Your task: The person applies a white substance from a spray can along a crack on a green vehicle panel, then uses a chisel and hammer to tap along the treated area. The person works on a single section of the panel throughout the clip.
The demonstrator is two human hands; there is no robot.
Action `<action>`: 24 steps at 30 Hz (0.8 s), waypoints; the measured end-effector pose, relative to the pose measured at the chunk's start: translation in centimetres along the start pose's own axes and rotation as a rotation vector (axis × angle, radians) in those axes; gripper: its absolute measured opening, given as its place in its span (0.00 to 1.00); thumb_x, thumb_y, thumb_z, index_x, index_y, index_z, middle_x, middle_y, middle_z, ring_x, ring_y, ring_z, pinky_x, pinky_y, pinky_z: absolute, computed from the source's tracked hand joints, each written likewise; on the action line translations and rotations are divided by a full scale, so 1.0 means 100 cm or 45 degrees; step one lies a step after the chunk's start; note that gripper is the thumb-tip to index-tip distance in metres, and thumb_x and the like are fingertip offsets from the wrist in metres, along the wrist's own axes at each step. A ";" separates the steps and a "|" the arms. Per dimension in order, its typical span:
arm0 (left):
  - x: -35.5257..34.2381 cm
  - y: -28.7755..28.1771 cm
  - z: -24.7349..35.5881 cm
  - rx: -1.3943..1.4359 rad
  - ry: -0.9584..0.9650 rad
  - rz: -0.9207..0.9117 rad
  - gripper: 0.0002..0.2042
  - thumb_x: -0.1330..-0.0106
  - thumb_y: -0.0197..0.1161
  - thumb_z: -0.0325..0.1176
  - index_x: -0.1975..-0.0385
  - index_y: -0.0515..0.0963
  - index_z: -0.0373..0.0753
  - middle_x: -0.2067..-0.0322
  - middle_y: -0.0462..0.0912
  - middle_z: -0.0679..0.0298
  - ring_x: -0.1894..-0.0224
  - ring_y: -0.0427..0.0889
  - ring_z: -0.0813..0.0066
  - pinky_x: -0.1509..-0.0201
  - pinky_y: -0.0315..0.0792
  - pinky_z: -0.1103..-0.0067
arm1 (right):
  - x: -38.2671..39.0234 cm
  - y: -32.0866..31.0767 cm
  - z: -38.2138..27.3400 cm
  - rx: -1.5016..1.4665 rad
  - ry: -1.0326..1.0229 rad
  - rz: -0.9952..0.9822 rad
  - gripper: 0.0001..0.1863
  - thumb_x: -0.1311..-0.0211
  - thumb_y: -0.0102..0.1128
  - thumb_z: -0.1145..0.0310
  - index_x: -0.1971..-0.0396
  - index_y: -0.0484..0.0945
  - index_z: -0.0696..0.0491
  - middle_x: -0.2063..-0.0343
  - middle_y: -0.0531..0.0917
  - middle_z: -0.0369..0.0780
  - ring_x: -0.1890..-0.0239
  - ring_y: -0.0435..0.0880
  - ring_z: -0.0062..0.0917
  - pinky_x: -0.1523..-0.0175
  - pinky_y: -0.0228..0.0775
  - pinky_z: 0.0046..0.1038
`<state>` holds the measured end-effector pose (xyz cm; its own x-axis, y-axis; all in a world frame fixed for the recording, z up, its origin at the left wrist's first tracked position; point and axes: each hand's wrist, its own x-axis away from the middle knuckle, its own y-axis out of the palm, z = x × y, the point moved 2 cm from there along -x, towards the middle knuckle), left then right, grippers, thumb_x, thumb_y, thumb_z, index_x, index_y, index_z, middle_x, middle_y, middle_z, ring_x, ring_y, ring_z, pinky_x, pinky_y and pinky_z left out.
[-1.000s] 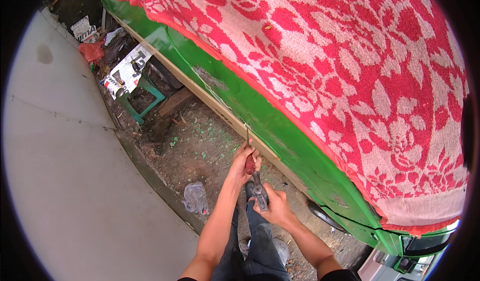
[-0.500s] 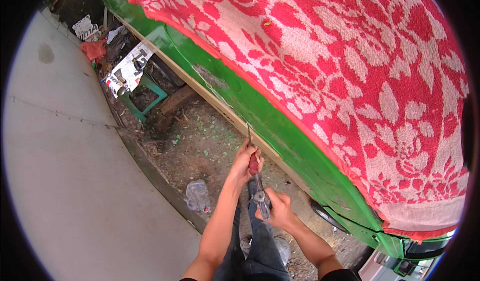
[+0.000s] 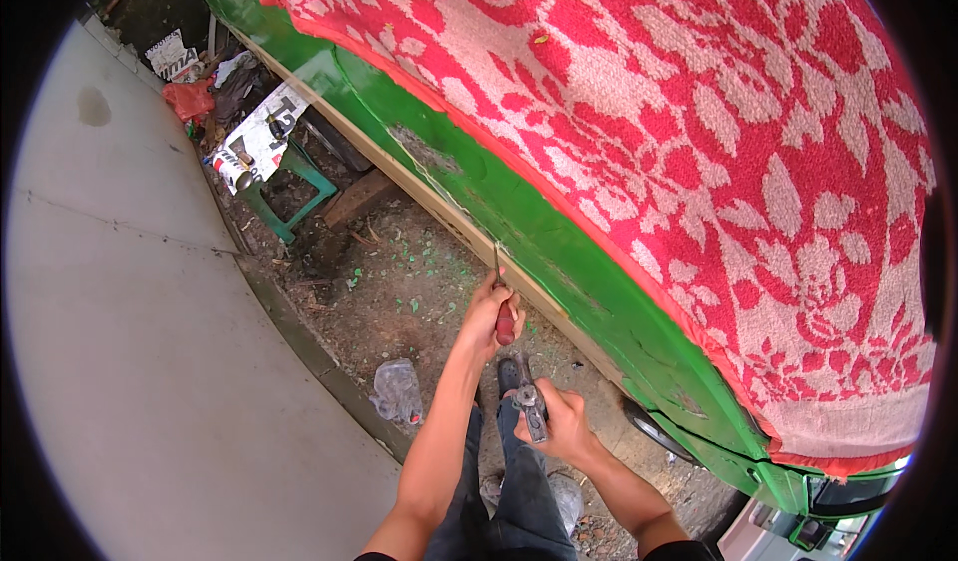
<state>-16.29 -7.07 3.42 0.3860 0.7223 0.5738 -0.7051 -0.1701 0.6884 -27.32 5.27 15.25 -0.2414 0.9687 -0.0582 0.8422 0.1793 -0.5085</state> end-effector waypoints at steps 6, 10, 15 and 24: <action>0.008 0.009 0.003 0.004 -0.023 -0.017 0.24 0.32 0.50 0.29 0.35 0.56 0.46 0.83 0.68 0.65 0.88 0.63 0.74 0.87 0.54 0.76 | 0.004 0.005 0.000 -0.065 0.037 0.050 0.17 0.57 0.69 0.77 0.67 0.72 0.59 0.77 0.84 0.42 0.79 0.85 0.31 0.74 0.74 0.29; 0.007 0.006 0.006 0.050 -0.025 -0.048 0.22 0.31 0.48 0.28 0.38 0.58 0.43 0.82 0.69 0.65 0.90 0.65 0.73 0.90 0.58 0.76 | 0.002 0.006 -0.002 -0.065 0.064 0.061 0.17 0.58 0.69 0.77 0.66 0.73 0.59 0.77 0.84 0.42 0.79 0.85 0.31 0.73 0.74 0.29; 0.004 0.004 0.005 0.101 -0.035 -0.051 0.19 0.32 0.51 0.29 0.42 0.61 0.46 0.84 0.69 0.65 0.90 0.62 0.74 0.90 0.52 0.77 | 0.001 0.006 -0.008 -0.132 0.078 0.108 0.13 0.56 0.63 0.76 0.67 0.76 0.58 0.82 0.76 0.43 0.84 0.75 0.33 0.74 0.70 0.27; 0.003 0.007 0.003 0.058 -0.040 -0.033 0.22 0.33 0.50 0.28 0.39 0.59 0.46 0.84 0.68 0.65 0.90 0.64 0.73 0.90 0.54 0.77 | 0.007 0.009 -0.006 -0.107 0.057 0.132 0.14 0.57 0.64 0.76 0.65 0.78 0.58 0.82 0.76 0.41 0.84 0.76 0.31 0.74 0.71 0.27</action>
<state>-16.50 -7.12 4.20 0.4229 0.7057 0.5685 -0.6669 -0.1823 0.7225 -26.46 6.25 15.21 -0.1307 0.9891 -0.0672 0.8993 0.0897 -0.4281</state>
